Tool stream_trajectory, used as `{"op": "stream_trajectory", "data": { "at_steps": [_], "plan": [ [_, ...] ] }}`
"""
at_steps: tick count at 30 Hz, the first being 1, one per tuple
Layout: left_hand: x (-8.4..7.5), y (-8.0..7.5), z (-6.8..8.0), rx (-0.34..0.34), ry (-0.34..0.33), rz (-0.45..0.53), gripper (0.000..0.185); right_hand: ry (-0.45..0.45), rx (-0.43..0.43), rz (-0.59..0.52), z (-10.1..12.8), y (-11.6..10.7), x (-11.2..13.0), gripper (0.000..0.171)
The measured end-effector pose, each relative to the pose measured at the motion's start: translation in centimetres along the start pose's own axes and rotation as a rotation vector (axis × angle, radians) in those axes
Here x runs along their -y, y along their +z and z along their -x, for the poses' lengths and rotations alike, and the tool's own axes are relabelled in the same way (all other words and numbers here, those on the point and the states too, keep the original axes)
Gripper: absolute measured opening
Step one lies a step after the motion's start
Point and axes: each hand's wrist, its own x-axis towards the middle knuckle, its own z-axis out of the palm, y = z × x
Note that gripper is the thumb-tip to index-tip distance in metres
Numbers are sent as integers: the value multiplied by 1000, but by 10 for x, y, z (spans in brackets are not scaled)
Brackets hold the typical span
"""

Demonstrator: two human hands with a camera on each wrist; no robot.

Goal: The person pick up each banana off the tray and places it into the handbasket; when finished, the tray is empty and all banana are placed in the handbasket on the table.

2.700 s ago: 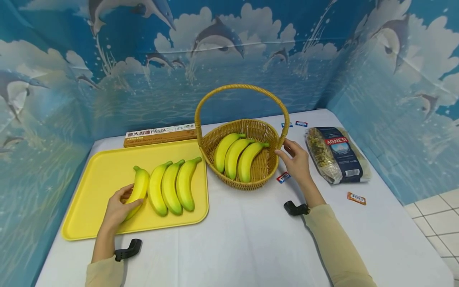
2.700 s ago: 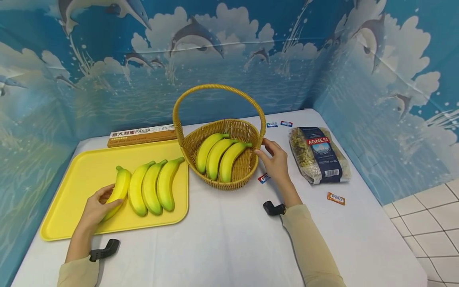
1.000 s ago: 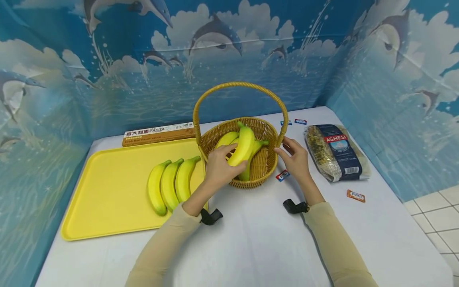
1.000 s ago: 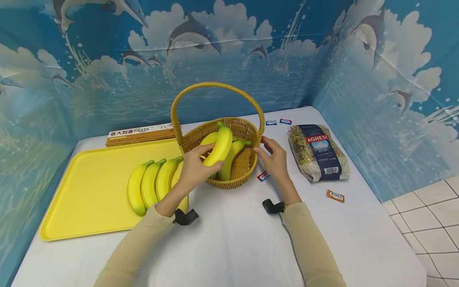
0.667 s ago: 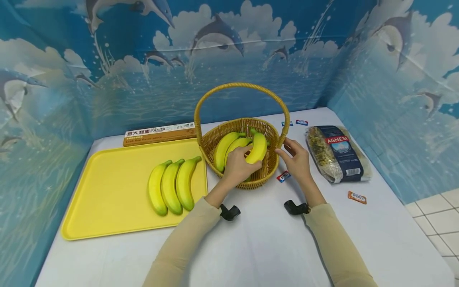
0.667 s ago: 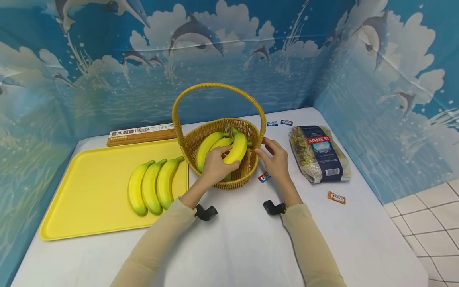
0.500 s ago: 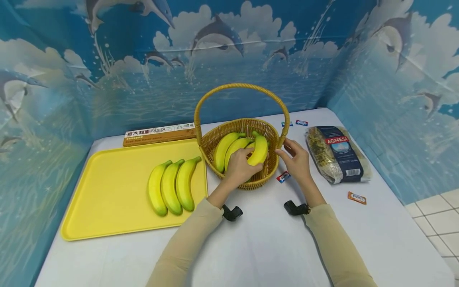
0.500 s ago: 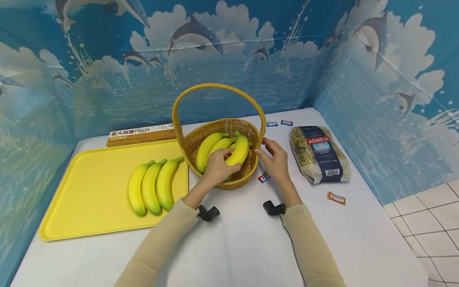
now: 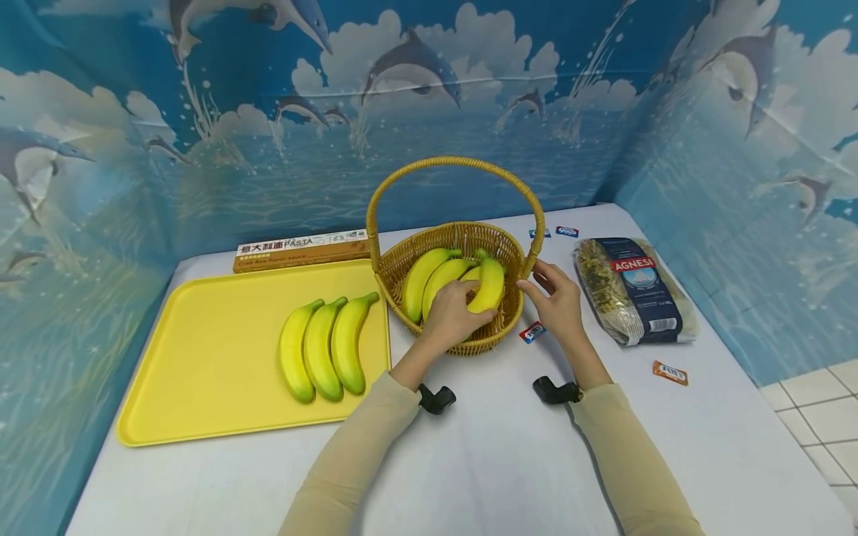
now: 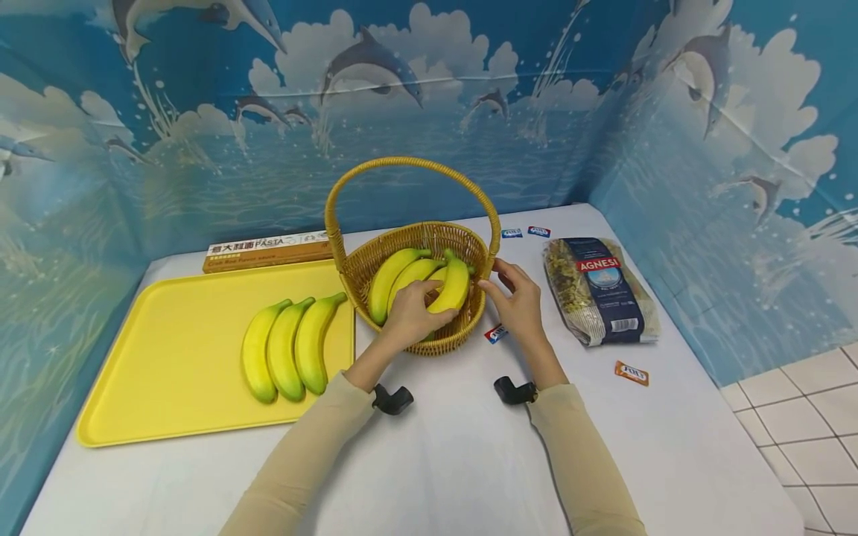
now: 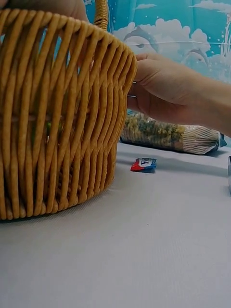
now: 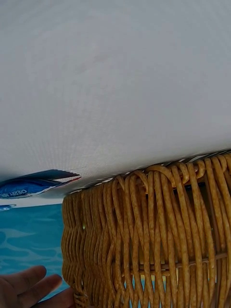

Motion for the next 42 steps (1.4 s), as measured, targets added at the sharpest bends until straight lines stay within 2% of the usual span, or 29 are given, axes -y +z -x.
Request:
{"op": "stream_trajectory", "data": {
  "at_steps": [5,7,13,16,20,24,28,33,35,39,42],
  "plan": [
    [0,-1,2,-10,2,18,60,-8,11,7,2,-1,21,43],
    [1,-1,3,-27,23,31,58,-3,8,3,2,-1,14,44],
    [0,-6,12,-88,183,70,54,22,-3,1,0,1,-11,47],
    [-4,-16,25,-107,237,79,54,15,-5,-1,0,0,-14,47],
    [-4,-37,49,-148,242,92,55,14,-7,-14,0,0,-14,47],
    [10,-63,76,-233,235,96,57,23,-8,-11,-1,1,-12,46],
    [34,-91,100,-323,176,82,60,18,-1,-13,-1,1,0,46],
    [74,-128,126,-445,63,108,65,16,9,-15,2,-1,24,44],
    [91,-140,134,-496,18,116,67,18,10,-17,2,-1,26,43],
    [122,-156,145,-574,-81,115,68,14,10,-24,3,-2,27,43],
    [139,-161,149,-594,-154,132,68,13,8,-33,3,-2,25,43]
  ]
}}
